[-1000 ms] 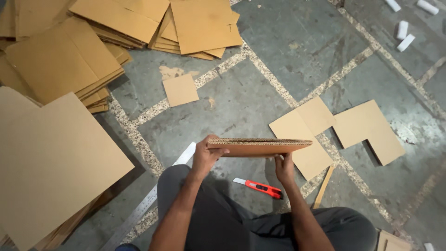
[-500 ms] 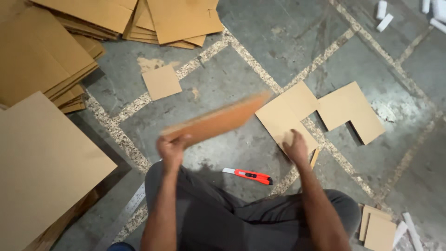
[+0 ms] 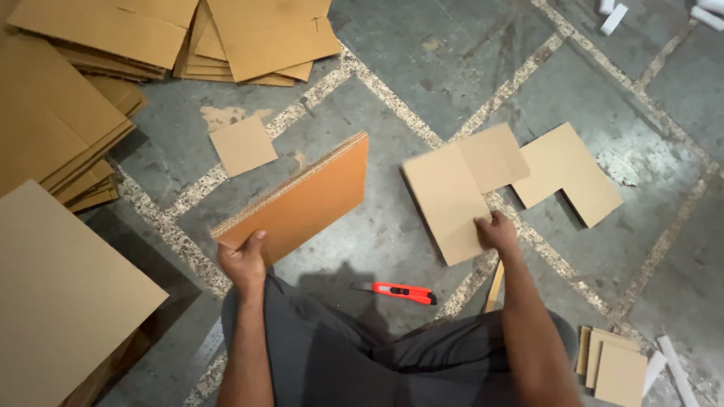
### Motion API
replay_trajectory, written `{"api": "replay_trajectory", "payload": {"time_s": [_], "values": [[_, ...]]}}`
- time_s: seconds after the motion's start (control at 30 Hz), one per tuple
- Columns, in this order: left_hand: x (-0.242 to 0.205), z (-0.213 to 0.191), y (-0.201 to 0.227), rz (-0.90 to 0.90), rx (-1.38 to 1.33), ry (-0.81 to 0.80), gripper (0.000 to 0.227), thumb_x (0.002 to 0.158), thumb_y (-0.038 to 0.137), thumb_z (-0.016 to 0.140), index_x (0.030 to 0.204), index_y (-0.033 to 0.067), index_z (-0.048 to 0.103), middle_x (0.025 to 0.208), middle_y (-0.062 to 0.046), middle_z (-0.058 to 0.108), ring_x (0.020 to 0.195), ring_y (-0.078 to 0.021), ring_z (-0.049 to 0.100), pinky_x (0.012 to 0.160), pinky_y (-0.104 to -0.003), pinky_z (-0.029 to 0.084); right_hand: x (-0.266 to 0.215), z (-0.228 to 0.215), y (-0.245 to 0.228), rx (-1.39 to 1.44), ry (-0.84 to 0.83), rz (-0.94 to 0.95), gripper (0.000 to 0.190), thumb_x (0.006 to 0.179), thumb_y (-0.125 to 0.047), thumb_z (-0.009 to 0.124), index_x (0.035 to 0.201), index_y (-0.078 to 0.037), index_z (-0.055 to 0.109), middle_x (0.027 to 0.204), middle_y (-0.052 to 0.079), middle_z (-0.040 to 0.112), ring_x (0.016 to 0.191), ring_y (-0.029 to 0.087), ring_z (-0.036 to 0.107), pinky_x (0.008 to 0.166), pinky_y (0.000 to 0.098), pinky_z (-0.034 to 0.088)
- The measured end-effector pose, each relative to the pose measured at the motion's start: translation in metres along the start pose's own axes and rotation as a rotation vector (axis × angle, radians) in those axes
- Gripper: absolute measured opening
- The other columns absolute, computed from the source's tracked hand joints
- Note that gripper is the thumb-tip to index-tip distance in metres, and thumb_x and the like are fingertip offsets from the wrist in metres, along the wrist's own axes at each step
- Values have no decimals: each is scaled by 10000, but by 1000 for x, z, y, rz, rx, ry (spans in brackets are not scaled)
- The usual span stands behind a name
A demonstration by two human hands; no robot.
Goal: The person sits on the floor and uses a utility knife to cut a piece of cardboard along pre-scored lines. They separate the cut sections and place them aside, then pick up another piece of cardboard and repeat the cutting process.
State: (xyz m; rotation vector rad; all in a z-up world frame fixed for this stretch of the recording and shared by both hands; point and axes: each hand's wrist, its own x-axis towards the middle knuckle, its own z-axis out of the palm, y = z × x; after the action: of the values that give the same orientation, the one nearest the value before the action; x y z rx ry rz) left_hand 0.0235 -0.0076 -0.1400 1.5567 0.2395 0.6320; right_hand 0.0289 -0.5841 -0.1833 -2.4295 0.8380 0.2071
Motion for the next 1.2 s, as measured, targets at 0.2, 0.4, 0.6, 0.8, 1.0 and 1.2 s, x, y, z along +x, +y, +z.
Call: {"api": "replay_trajectory", "payload": {"time_s": [0.2,0.4,0.6,0.8,1.0,1.2], "values": [[5,3,-3,-5,-92,-19,272,927,65,835,1115,-39,668,1084,-64,743,987,-128,681,901,-280,546,-19,-18,-23,955,-345,30,425,1006,-311,529,1193,49,655,662,-37,433,504,79,375,442,267,307],[4,4,4,-32,-96,-36,285,912,56,826,1130,-35,666,1102,-60,731,1002,-125,670,909,-263,535,-75,-25,-62,1146,-483,-24,397,1049,-320,564,1178,54,603,689,-32,464,529,62,389,465,221,292],[4,5,6,-59,-147,-62,304,921,66,822,1156,-28,654,1106,-59,734,1008,-114,674,925,-262,532,-106,-23,-72,1159,-475,146,376,998,-298,581,1131,53,608,668,-11,482,500,84,387,433,237,287],[1,0,10,-23,-78,-85,319,921,89,829,1164,-24,658,1105,-61,731,1011,-127,666,914,-272,529,-123,-15,-57,779,-126,-272,262,957,-191,505,1084,-13,648,756,13,644,539,104,565,441,261,455],[-4,3,7,-91,-23,-54,344,856,66,842,1140,-29,673,1074,-69,749,974,-126,683,888,-280,540,-114,14,-35,795,-41,-780,203,958,-63,554,1129,15,631,1010,72,600,925,137,580,791,277,496],[-33,15,10,-148,-5,-46,350,823,62,862,1101,-29,669,1025,-68,749,924,-111,669,835,-282,552,-117,73,-31,1092,-230,-761,302,1022,-304,453,1064,-40,593,852,-7,493,768,111,478,696,274,417]]}}
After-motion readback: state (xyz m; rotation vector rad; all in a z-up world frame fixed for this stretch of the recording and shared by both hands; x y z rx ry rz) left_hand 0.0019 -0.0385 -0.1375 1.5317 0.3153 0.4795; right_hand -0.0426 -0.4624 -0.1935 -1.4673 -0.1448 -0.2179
